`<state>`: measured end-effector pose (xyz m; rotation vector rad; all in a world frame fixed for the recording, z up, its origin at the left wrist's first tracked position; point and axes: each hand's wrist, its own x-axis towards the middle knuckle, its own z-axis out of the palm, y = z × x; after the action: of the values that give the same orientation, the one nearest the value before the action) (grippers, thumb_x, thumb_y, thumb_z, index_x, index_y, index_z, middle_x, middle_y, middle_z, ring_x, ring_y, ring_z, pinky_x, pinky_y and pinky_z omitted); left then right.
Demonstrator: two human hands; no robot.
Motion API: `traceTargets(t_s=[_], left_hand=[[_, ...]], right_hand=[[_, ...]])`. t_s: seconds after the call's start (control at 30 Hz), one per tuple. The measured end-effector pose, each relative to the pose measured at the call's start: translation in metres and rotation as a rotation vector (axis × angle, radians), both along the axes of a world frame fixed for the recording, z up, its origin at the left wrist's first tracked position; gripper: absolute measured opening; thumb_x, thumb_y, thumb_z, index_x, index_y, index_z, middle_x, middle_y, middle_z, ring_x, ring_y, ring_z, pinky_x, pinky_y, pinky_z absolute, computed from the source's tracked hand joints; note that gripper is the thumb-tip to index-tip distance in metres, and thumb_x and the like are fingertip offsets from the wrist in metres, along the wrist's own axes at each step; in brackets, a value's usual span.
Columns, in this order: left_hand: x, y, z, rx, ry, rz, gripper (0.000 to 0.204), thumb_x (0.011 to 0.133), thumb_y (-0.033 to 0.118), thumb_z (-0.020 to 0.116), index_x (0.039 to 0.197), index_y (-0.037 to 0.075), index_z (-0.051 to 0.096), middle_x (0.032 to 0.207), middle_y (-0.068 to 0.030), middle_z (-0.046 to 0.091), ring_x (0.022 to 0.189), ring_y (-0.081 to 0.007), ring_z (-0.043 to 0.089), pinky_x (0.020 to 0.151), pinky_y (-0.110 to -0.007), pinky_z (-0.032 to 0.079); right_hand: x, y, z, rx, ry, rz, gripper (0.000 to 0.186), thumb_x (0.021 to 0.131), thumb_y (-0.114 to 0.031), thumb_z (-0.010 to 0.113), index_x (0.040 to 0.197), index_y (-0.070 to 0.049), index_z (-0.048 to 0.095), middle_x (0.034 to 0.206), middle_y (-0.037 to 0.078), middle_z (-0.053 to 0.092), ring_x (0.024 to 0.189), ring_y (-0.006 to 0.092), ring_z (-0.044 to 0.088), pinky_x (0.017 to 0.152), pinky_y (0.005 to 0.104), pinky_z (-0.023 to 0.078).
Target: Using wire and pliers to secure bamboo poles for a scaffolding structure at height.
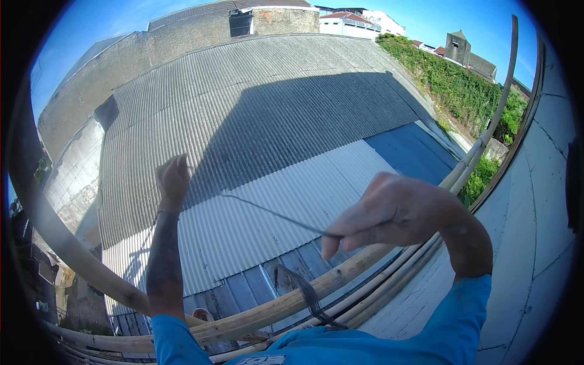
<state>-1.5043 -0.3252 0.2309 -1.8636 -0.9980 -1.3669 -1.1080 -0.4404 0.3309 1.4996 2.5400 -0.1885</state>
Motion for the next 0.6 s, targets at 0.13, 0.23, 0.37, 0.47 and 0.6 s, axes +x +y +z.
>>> traceTargets(t_s=[0.13,0.23,0.37,0.47,0.6], left_hand=[[0.048,-0.023,0.012,0.115,0.121,-0.203,0.033,0.085,0.013,0.057,0.056,0.003,0.045,0.050,-0.0105,0.040,0.039,-0.0253,0.043,0.040,-0.036,0.031],[0.037,-0.010,0.038,0.196,-0.065,-0.106,0.034,0.084,0.010,0.056,0.054,0.003,0.043,0.049,-0.0107,0.038,0.038,-0.0246,0.041,0.039,-0.035,0.031],[0.027,-0.002,0.005,0.051,-0.014,-0.244,0.030,0.086,0.011,0.054,0.058,0.002,0.045,0.049,-0.0115,0.038,0.038,-0.0257,0.042,0.040,-0.037,0.032],[0.011,-0.003,-0.007,-0.059,-0.037,-0.190,0.034,0.089,0.017,0.051,0.059,0.002,0.045,0.050,-0.0122,0.039,0.040,-0.0268,0.045,0.041,-0.037,0.034],[0.011,-0.004,0.003,-0.070,-0.051,-0.043,0.038,0.091,0.020,0.049,0.057,0.003,0.046,0.049,-0.0128,0.043,0.041,-0.0283,0.048,0.041,-0.038,0.035]], right_hand=[[0.050,0.021,0.032,0.432,0.296,-0.380,0.025,0.092,-0.023,0.047,0.097,-0.005,0.065,0.085,0.009,0.066,0.070,0.0186,0.060,0.066,0.0321,0.046],[0.048,0.016,-0.028,0.002,-0.142,-0.106,0.026,0.092,-0.023,0.047,0.103,-0.007,0.064,0.091,0.007,0.067,0.071,0.0250,0.063,0.072,0.0364,0.048],[0.043,-0.032,0.040,0.067,0.688,0.241,0.024,0.093,-0.021,0.048,0.095,-0.002,0.063,0.076,0.003,0.061,0.053,0.0119,0.047,0.051,0.0233,0.038],[0.095,-0.017,0.052,0.223,0.964,-0.069,0.024,0.091,-0.022,0.051,0.087,-0.001,0.061,0.065,0.002,0.052,0.052,0.0059,0.041,0.047,0.0205,0.034],[0.103,0.008,0.015,0.381,0.465,-0.268,0.019,0.090,-0.018,0.050,0.095,-0.001,0.056,0.070,0.007,0.056,0.053,0.0133,0.050,0.051,0.0274,0.041]])
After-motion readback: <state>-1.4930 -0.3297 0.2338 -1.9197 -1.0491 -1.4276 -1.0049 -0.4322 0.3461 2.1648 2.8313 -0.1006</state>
